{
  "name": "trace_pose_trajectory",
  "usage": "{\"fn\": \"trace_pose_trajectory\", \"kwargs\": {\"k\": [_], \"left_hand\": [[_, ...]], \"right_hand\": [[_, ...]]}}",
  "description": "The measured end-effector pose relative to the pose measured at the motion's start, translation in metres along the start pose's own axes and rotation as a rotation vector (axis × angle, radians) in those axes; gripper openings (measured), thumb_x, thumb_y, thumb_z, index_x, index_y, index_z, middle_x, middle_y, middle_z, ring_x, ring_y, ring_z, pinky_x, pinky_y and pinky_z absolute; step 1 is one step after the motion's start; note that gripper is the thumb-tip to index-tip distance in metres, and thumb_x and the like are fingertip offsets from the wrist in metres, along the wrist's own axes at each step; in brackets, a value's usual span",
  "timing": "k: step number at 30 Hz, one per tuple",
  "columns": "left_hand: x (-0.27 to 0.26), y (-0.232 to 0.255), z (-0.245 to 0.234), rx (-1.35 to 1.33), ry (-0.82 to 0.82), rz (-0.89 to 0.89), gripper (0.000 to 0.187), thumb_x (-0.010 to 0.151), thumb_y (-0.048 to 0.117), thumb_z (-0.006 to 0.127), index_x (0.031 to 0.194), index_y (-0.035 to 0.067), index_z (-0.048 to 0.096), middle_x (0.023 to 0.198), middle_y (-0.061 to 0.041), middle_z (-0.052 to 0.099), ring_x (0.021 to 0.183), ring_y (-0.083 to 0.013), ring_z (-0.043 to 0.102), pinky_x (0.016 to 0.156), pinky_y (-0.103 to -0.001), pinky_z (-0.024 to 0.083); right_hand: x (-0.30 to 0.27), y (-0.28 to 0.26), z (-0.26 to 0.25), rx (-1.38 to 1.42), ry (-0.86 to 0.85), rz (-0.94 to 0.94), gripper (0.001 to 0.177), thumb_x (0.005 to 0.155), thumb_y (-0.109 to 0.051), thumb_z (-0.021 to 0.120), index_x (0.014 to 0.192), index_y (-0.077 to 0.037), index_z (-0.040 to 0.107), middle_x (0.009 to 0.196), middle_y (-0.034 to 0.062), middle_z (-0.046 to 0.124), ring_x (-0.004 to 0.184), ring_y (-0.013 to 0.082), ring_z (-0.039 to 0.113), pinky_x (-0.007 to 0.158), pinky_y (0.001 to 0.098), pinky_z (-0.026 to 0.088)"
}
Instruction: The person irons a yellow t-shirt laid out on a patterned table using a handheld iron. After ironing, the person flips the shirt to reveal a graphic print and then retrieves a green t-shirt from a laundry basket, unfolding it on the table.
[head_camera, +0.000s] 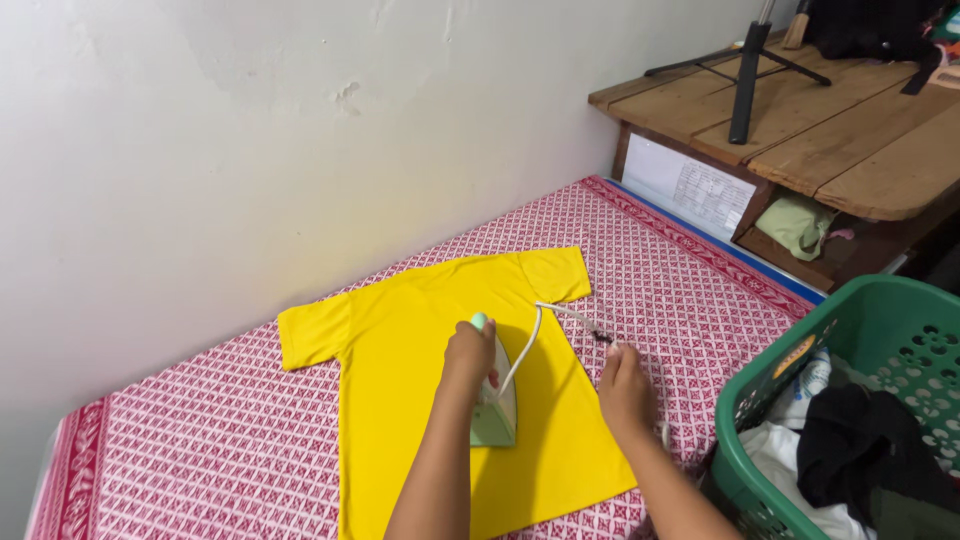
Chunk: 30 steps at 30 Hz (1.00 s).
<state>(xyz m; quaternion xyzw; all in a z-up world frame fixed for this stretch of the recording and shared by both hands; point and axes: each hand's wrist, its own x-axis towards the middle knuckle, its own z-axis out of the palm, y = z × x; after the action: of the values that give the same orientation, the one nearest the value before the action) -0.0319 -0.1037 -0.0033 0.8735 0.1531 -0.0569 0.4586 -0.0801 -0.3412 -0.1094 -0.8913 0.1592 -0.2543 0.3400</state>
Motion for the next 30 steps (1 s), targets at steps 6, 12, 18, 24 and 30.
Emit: {"fn": "trace_pose_trajectory", "kwargs": {"k": [6, 12, 18, 24, 30], "left_hand": [[0.052, 0.021, 0.012, -0.054, 0.023, 0.065, 0.049, 0.102, 0.040, 0.054, 0.111, -0.008, 0.055, 0.077, -0.022, 0.073, 0.055, -0.0344, 0.073, 0.056, -0.044, 0.060], [0.071, 0.026, 0.019, -0.033, 0.015, 0.048, 0.049, 0.102, 0.040, 0.053, 0.114, -0.007, 0.053, 0.082, -0.023, 0.073, 0.054, -0.0342, 0.072, 0.055, -0.045, 0.060], [0.029, 0.021, 0.022, 0.000, -0.052, 0.013, 0.047, 0.103, 0.040, 0.050, 0.116, -0.005, 0.051, 0.083, -0.024, 0.074, 0.055, -0.0344, 0.072, 0.056, -0.045, 0.060], [-0.036, 0.011, 0.019, 0.012, -0.120, 0.025, 0.049, 0.103, 0.042, 0.050, 0.115, -0.005, 0.049, 0.079, -0.024, 0.073, 0.054, -0.0357, 0.071, 0.057, -0.045, 0.060], [-0.020, 0.018, 0.027, 0.056, -0.057, 0.036, 0.050, 0.102, 0.044, 0.051, 0.112, -0.005, 0.053, 0.081, -0.024, 0.073, 0.056, -0.0344, 0.072, 0.059, -0.045, 0.061]], "right_hand": [[-0.002, -0.002, -0.001, 0.013, 0.048, 0.061, 0.030, 0.106, -0.037, 0.042, 0.118, -0.011, 0.052, 0.088, 0.0221, 0.073, 0.078, 0.0486, 0.069, 0.064, 0.0577, 0.052], [0.000, -0.005, 0.000, -0.004, 0.057, 0.058, 0.028, 0.107, -0.036, 0.042, 0.117, -0.011, 0.051, 0.090, 0.0214, 0.072, 0.077, 0.0487, 0.069, 0.063, 0.0578, 0.051], [-0.002, -0.007, -0.003, 0.009, 0.052, 0.051, 0.027, 0.107, -0.036, 0.043, 0.114, -0.012, 0.052, 0.086, 0.0204, 0.072, 0.076, 0.0456, 0.069, 0.062, 0.0556, 0.051], [-0.001, -0.004, 0.000, -0.003, 0.029, 0.063, 0.027, 0.107, -0.034, 0.043, 0.116, -0.011, 0.052, 0.084, 0.0206, 0.072, 0.075, 0.0464, 0.069, 0.062, 0.0568, 0.050], [-0.001, -0.003, 0.001, -0.007, 0.034, 0.052, 0.027, 0.107, -0.035, 0.042, 0.115, -0.012, 0.052, 0.082, 0.0210, 0.072, 0.074, 0.0462, 0.069, 0.061, 0.0568, 0.050]]}}
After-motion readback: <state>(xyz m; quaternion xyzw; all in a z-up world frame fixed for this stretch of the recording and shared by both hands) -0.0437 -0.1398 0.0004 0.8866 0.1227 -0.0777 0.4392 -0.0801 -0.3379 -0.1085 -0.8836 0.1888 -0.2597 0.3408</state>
